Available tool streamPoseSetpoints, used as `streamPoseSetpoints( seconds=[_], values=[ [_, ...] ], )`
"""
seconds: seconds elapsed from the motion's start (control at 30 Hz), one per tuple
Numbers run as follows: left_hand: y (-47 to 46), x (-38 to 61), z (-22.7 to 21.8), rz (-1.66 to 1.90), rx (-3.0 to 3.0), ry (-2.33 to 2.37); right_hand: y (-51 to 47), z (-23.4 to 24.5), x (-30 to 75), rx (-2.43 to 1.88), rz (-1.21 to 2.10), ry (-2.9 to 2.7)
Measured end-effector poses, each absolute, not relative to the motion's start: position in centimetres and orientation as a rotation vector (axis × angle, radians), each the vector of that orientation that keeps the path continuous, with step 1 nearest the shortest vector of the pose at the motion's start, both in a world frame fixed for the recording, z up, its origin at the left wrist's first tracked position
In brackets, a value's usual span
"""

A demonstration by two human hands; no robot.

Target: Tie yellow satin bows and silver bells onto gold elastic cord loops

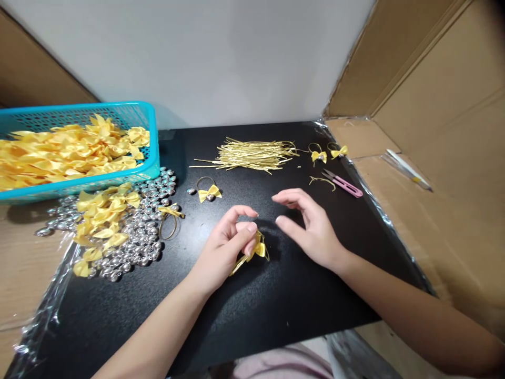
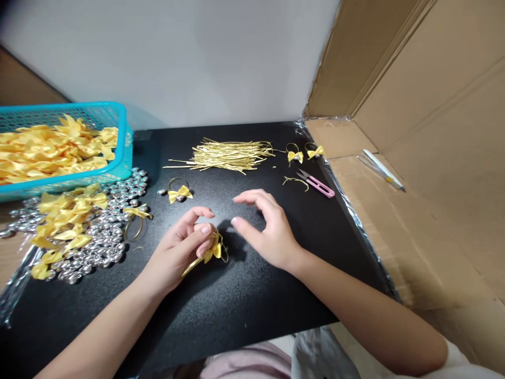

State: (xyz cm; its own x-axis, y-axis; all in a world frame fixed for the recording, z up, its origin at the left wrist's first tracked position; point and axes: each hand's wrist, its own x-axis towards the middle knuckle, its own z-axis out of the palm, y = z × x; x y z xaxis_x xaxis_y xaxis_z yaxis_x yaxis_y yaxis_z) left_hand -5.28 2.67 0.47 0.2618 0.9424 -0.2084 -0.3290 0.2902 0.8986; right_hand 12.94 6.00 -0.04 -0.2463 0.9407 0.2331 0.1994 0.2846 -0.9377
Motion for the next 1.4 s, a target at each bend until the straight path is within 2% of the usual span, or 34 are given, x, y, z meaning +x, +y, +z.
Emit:
streamPoseSetpoints(
  seconds=[0.1, 0.3, 0.37, 0.57, 0.73, 0.87, 1.03, 1.13, 1.27, 1.4],
  values=[
    [2.7, -5.2, 0.5, 1.004, 0.900, 0.891, 5.0, 0.4, 12.3, -0.948, 1.077, -1.841],
    [2.7, -5.2, 0.7, 0.986, 0.942, 0.912, 4.8, 0.3, 11.9, -0.963, 1.188, -1.824],
    [2.7, -5.3, 0.7, 0.981, 0.943, 0.920, 5.1, 0.2, 12.1, -0.990, 1.065, -1.858],
    [2.7, -5.5, 0.4, 0.984, 0.907, 0.947, 6.1, 0.0, 13.0, -1.046, 0.378, -2.029],
    [2.7, -5.5, 0.4, 0.991, 0.873, 0.980, 6.6, -0.1, 13.5, -1.143, 0.161, -2.036],
    [2.7, -5.5, 0.5, 0.992, 0.845, 0.989, 6.8, 0.1, 13.7, -1.219, 0.322, -2.007],
    [2.8, -5.4, 0.7, 1.011, 0.808, 1.013, 7.3, 0.9, 14.0, -1.104, 0.913, -1.858],
    [2.7, -5.4, 0.9, 1.034, 0.775, 1.023, 7.5, 1.1, 14.3, -1.036, 1.137, -1.760],
    [2.8, -5.7, 1.1, 1.126, 0.749, 1.009, 7.7, 1.1, 14.6, -0.999, 1.236, -1.733],
    [2.9, -6.7, 1.1, 1.165, 0.845, 0.996, 7.9, 0.9, 14.7, -0.987, 1.190, -1.735]
  ],
)
